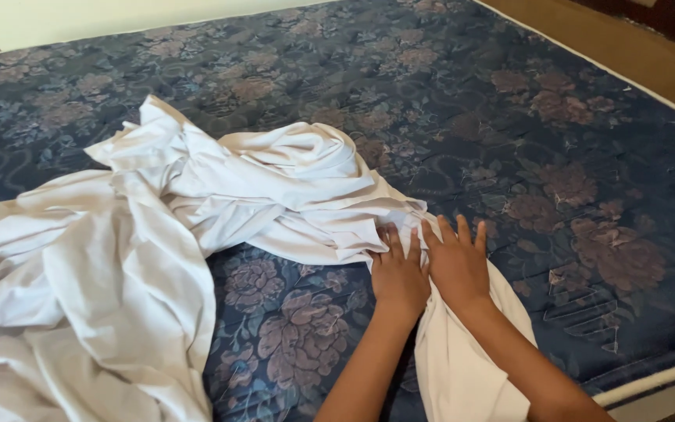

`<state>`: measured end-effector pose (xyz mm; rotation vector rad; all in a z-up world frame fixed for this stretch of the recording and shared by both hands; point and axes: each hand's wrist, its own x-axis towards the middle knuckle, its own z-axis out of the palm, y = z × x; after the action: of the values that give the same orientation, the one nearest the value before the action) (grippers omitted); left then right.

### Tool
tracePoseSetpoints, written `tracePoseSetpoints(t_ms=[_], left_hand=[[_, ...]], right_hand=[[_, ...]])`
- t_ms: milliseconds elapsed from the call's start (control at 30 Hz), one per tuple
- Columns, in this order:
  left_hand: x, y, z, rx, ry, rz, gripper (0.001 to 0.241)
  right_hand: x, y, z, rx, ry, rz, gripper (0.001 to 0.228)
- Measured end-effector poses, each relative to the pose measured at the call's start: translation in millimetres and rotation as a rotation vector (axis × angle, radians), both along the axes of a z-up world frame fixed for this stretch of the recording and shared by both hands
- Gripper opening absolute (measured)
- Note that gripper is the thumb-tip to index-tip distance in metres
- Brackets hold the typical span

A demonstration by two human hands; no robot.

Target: The person picks up a white bed sheet from a wooden cabinet and moves to a bed with a blue floral mattress. They spread the sheet out on the bed and proceed to fold it into a smaller bundle by hand.

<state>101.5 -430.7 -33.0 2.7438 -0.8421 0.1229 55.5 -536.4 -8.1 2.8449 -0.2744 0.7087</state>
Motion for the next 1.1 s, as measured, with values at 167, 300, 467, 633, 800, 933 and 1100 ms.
tracePoseSetpoints(t_ms=[167,300,467,633,800,933,1100], left_hand=[[28.4,-15.0,-1.6,0.015,0.053,0.000,0.072],[50.9,-28.1,-3.6,0.005,0.131,0.017,0.070],[76.5,-39.4,-2.3,0.034,0.109,0.027,0.071],[98.9,-50.1,0.5,0.088,0.251,0.027,0.073],[122.8,-66.9,-23.1,0.079,0.159,0.073,0.070],[122.5,-68.7,-23.6,0.062,0.125,0.097,0.067],[129.9,-74.4,-46.2,0.002,-0.072,0.119,0.066]], right_hand=[[28.5,-11.1,-1.3,-0.020,0.012,-0.027,0.053],[49.1,-18.6,-0.6,-0.044,0.026,-0.049,0.059],[79.6,-35.8,-15.2,-0.032,-0.022,-0.036,0.055],[102.0,-43.7,-18.5,-0.009,-0.016,-0.029,0.057],[121.3,-51.3,-24.0,0.038,-0.063,0.015,0.050],[122.5,-51.5,-22.0,0.071,-0.077,0.030,0.049],[118.1,-47.8,-14.0,0.120,-0.138,0.069,0.052]])
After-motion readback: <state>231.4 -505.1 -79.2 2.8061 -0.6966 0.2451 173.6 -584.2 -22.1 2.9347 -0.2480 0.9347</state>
